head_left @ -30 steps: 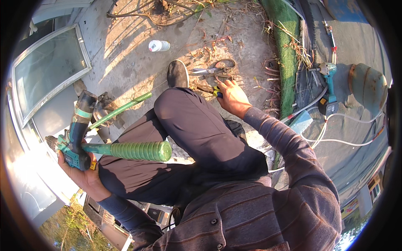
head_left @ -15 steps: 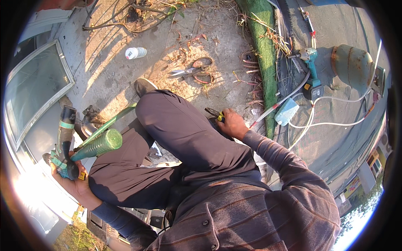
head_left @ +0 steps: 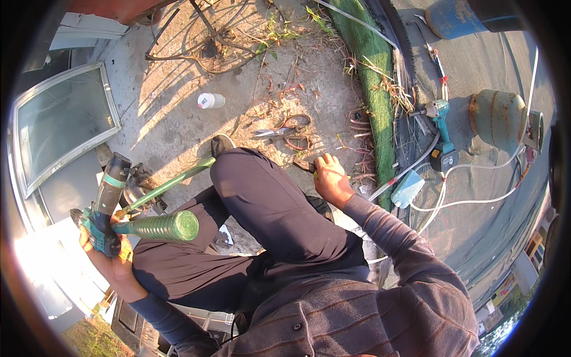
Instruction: The person sits on the ground and assembles a red metal vent cover onto a larger metal structure. They use a cordless drill to secure the cover with screws, handling the drill and the vent cover repeatedly to align and fasten the components.
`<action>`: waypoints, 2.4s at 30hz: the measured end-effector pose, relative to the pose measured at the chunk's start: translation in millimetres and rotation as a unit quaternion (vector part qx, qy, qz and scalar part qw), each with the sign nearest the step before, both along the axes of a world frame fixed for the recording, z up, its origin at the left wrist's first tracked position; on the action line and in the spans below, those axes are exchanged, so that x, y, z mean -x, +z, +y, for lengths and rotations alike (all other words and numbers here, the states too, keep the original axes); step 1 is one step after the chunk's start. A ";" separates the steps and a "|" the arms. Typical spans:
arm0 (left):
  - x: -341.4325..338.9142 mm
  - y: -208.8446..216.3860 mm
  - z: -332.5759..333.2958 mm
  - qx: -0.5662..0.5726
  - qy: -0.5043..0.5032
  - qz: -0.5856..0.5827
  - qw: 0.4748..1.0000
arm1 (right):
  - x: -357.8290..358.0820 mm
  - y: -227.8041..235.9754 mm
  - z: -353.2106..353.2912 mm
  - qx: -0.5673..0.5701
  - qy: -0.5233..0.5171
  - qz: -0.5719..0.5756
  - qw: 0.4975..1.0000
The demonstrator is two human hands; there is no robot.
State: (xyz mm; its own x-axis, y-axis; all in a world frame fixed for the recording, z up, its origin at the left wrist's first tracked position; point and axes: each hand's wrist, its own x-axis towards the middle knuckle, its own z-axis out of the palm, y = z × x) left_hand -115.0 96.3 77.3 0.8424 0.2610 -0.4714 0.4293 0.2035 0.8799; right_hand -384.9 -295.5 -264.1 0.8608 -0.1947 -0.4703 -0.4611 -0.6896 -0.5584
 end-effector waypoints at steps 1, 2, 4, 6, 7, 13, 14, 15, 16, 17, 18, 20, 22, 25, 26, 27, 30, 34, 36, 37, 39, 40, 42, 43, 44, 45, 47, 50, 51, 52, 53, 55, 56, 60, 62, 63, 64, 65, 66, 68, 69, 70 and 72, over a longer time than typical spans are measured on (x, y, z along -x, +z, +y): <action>0.8 2.1 1.1 -0.007 -0.012 0.001 1.000 | -14.8 -5.4 1.5 -0.019 -0.009 -0.038 0.999; 1.9 2.4 2.3 0.017 -0.052 0.011 0.998 | -31.8 -11.0 3.9 0.003 0.014 -0.062 0.998; 3.5 0.5 4.6 0.016 -0.027 -0.009 0.999 | -61.8 -18.5 10.9 0.011 0.035 -0.052 0.998; 7.1 -2.1 5.8 0.002 -0.034 -0.035 0.999 | -84.6 -21.8 18.5 0.056 0.051 -0.049 0.996; 7.7 -3.2 5.8 0.008 -0.036 -0.033 0.999 | -92.8 -23.1 20.1 0.075 0.053 -0.059 0.994; 13.2 -2.1 -4.1 0.046 0.009 -0.034 0.998 | -107.7 -33.5 15.6 0.175 0.119 -0.075 0.974; 13.9 -1.3 -6.1 0.060 0.007 -0.033 0.998 | -108.1 -36.4 14.2 0.166 0.127 -0.063 0.976; 14.0 -0.8 -7.9 0.087 -0.007 -0.032 0.996 | -108.2 -39.0 13.1 0.156 0.135 -0.046 0.977; 14.1 -0.9 -9.4 0.076 0.006 -0.030 0.997 | -107.3 -41.1 12.3 0.197 0.163 -0.054 0.965; 14.3 -0.7 -10.3 0.077 0.008 -0.028 0.997 | -107.9 -43.3 12.1 0.197 0.167 -0.057 0.964; 14.5 -0.9 -11.1 0.085 0.004 -0.029 0.996 | -108.5 -45.1 12.1 0.199 0.174 -0.053 0.963; 14.9 -1.1 -12.0 0.094 0.021 -0.016 0.995 | -111.5 -48.3 13.3 0.191 0.162 -0.057 0.966; 15.0 -0.3 -13.4 0.110 0.023 -0.012 0.994 | -113.9 -50.4 13.0 0.199 0.183 -0.043 0.962; 14.0 2.0 -19.8 0.116 0.021 -0.015 0.993 | -118.7 -52.6 13.9 0.191 0.179 -0.039 0.964; 14.6 2.7 -23.1 0.108 0.030 -0.018 0.993 | -119.5 -52.7 15.0 0.201 0.162 -0.061 0.964; 14.5 2.7 -26.9 0.101 0.048 -0.020 0.994 | -120.6 -52.6 15.9 0.208 0.153 -0.061 0.964; 18.4 3.6 -37.8 0.074 0.067 -0.027 0.995 | -126.4 -51.4 18.8 0.207 0.162 -0.033 0.964; 19.7 5.8 -41.7 0.065 0.094 -0.042 0.993 | -127.3 -49.1 17.0 0.205 0.169 -0.031 0.963; 20.4 6.7 -39.1 0.044 0.101 -0.020 0.994 | -124.5 -50.0 16.5 0.229 0.182 -0.053 0.955; 21.3 6.5 -37.4 0.048 0.100 -0.017 0.994 | -122.1 -50.9 17.8 0.222 0.177 -0.055 0.957; 21.8 5.9 -33.8 0.047 0.088 -0.019 0.995 | -120.0 -54.7 20.0 0.225 0.185 -0.014 0.956; 22.5 5.1 -32.5 0.026 0.102 -0.018 0.994 | -120.6 -57.3 22.5 0.247 0.194 0.014 0.949; 23.4 3.7 -30.3 0.026 0.097 -0.032 0.994 | -121.8 -62.0 24.5 0.232 0.176 0.021 0.957; 23.8 3.7 -29.1 0.023 0.099 -0.040 0.994 | -122.4 -63.9 24.9 0.227 0.176 0.031 0.957; 24.1 2.7 -28.5 0.007 0.107 -0.054 0.993 | -123.2 -65.4 21.6 0.220 0.193 0.028 0.956; 23.7 3.4 -26.9 0.013 0.102 -0.046 0.994 | -124.0 -66.2 18.5 0.194 0.165 0.001 0.967; 24.4 4.6 -23.0 0.035 0.093 -0.026 0.995 | -123.7 -66.0 8.8 0.137 0.130 -0.034 0.981; 25.4 3.0 -15.4 0.059 0.067 -0.025 0.996 | -124.3 -61.4 1.5 0.134 0.152 -0.050 0.978; 25.5 2.2 -12.5 0.064 0.057 -0.028 0.996 | -125.0 -59.3 0.6 0.137 0.178 -0.016 0.974; 25.0 1.2 -9.9 0.076 0.051 -0.023 0.996 | -126.6 -57.3 1.6 0.130 0.181 -0.005 0.975; 25.3 0.3 -7.4 0.060 0.049 -0.034 0.996 | -129.2 -55.8 1.0 0.084 0.163 0.032 0.983; 26.3 -0.9 -3.7 0.046 0.034 -0.041 0.998 | -130.1 -53.6 1.8 0.049 0.123 0.057 0.990; 26.6 1.0 -1.8 0.050 0.036 -0.032 0.998 | -130.9 -53.9 1.3 0.038 0.098 0.058 0.993; 27.0 4.8 2.5 0.063 0.048 0.011 0.997 | -124.5 -60.3 -8.5 -0.073 0.011 0.054 0.996; 27.1 4.7 3.6 0.061 0.053 0.008 0.997 | -118.2 -62.4 -14.7 -0.174 -0.041 0.035 0.983; 26.8 4.3 4.1 0.061 0.056 0.005 0.997 | -115.2 -61.9 -17.7 -0.234 -0.068 0.038 0.969; 26.8 3.7 4.2 0.069 0.037 0.001 0.997 | -112.6 -60.1 -20.8 -0.290 -0.093 0.052 0.951; 26.5 3.4 4.4 0.057 0.057 -0.002 0.997 | -110.6 -56.8 -24.6 -0.349 -0.107 0.036 0.930; 26.5 2.9 4.3 0.060 0.057 0.000 0.997 | -108.3 -51.6 -28.8 -0.403 -0.119 0.032 0.907; 26.5 2.9 3.9 0.063 0.061 0.003 0.996 | -103.2 -37.2 -35.1 -0.511 -0.173 0.019 0.841; 26.6 3.4 3.6 0.063 0.065 0.005 0.996 | -101.9 -29.8 -35.2 -0.551 -0.209 0.031 0.807; 27.1 3.9 3.3 0.067 0.067 0.010 0.995 | -101.5 -22.8 -34.8 -0.585 -0.249 0.039 0.770; 28.3 4.9 3.2 0.059 0.072 0.004 0.996 | -105.2 -12.2 -34.1 -0.628 -0.261 0.011 0.733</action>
